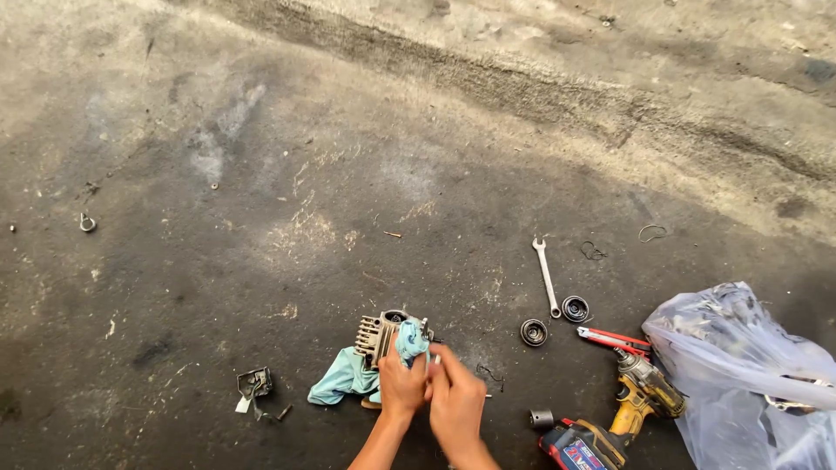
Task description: Disassembling and cleaning a motorcycle sprocket assembly using a wrench and a cloth
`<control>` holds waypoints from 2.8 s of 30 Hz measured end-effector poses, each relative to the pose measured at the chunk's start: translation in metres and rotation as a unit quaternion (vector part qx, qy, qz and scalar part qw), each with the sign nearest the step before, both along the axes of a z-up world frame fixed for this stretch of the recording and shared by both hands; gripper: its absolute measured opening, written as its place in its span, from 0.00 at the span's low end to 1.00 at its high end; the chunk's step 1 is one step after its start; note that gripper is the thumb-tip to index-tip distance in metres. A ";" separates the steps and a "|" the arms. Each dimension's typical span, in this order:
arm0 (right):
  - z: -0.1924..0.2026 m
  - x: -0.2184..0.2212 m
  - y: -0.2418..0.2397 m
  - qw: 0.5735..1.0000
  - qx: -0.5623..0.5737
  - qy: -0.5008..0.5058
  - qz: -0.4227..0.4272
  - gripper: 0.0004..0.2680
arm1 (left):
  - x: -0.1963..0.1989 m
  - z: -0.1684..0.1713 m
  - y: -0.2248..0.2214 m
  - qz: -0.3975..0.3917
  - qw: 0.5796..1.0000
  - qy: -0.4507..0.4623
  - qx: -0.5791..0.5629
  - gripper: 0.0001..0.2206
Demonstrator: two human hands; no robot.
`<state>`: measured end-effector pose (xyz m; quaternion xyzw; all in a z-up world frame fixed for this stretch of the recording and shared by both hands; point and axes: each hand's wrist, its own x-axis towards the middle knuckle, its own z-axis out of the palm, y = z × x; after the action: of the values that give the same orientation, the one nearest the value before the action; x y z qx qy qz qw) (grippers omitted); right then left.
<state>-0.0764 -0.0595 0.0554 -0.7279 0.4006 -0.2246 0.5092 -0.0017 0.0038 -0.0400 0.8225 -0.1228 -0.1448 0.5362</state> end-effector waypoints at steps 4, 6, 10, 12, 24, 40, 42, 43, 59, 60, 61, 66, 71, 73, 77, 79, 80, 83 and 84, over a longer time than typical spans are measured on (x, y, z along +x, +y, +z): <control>0.006 0.052 -0.052 0.996 -0.075 -0.033 0.046 0.07 | -0.002 0.019 -0.004 0.010 1.000 -0.014 -0.002 0.17; -0.012 0.073 -0.070 0.982 -0.149 -0.075 0.088 0.05 | -0.001 0.025 -0.006 0.020 1.000 -0.016 -0.003 0.16; -0.072 0.095 -0.121 0.990 -0.127 -0.027 0.062 0.08 | -0.011 0.012 -0.010 0.030 1.000 0.001 0.007 0.14; -0.111 0.098 -0.152 0.996 0.025 0.058 0.057 0.07 | -0.017 0.000 -0.013 0.012 1.000 0.000 0.029 0.18; -0.126 0.080 -0.146 0.934 0.356 0.021 0.000 0.10 | 0.022 0.022 0.010 -0.023 0.996 0.033 -0.084 0.12; -0.074 -0.034 -0.033 0.931 -0.243 -0.145 0.233 0.08 | 0.021 0.013 0.014 0.004 0.987 -0.030 -0.160 0.16; -0.087 -0.045 -0.026 0.909 -0.271 -0.127 0.290 0.08 | 0.020 0.006 0.013 0.012 0.989 -0.026 -0.148 0.17; -0.076 -0.039 -0.028 0.908 -0.273 -0.126 0.291 0.08 | 0.021 0.008 0.013 0.012 0.988 -0.026 -0.151 0.17; -0.079 0.069 -0.107 0.937 -0.219 -0.103 0.251 0.01 | 0.022 0.014 0.013 -0.021 0.994 -0.001 -0.108 0.15; -0.086 0.078 -0.122 0.966 -0.167 -0.045 0.194 0.03 | 0.022 0.012 0.013 -0.023 0.995 0.003 -0.101 0.16; -0.099 0.087 -0.132 0.967 -0.165 -0.046 0.188 0.03 | 0.027 0.011 0.012 -0.029 0.995 0.002 -0.099 0.16; -0.199 0.085 -0.149 0.988 0.118 0.099 -0.004 0.19 | 0.023 0.027 0.013 -0.071 0.995 0.028 -0.062 0.17; -0.139 0.086 -0.153 0.958 0.272 0.057 -0.074 0.15 | 0.035 0.001 0.019 -0.071 0.992 0.025 -0.103 0.14; -0.120 0.078 -0.163 0.965 0.234 0.029 -0.111 0.14 | 0.037 0.009 0.024 -0.033 0.993 0.032 -0.105 0.14; -0.074 0.043 -0.153 0.967 0.218 -0.083 -0.104 0.11 | 0.035 0.011 0.021 -0.037 0.993 0.018 -0.109 0.13; -0.050 0.024 -0.125 0.972 0.202 -0.109 -0.050 0.08 | 0.035 0.011 0.020 -0.036 0.994 0.020 -0.105 0.14; -0.046 0.012 -0.112 0.983 0.140 -0.119 -0.012 0.07 | 0.033 0.013 0.019 -0.035 0.995 0.025 -0.094 0.13; -0.048 -0.012 -0.083 0.989 0.047 -0.130 0.048 0.06 | 0.036 0.016 0.020 -0.046 0.995 0.045 -0.075 0.13; -0.052 -0.019 -0.075 0.989 0.017 -0.128 0.068 0.07 | 0.037 0.016 0.022 -0.060 0.994 0.064 -0.065 0.13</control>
<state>-0.0951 -0.1347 0.0037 -0.7101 0.2855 -0.2742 0.5823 0.0356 0.0257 -0.0236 0.7661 -0.1461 -0.2205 0.5858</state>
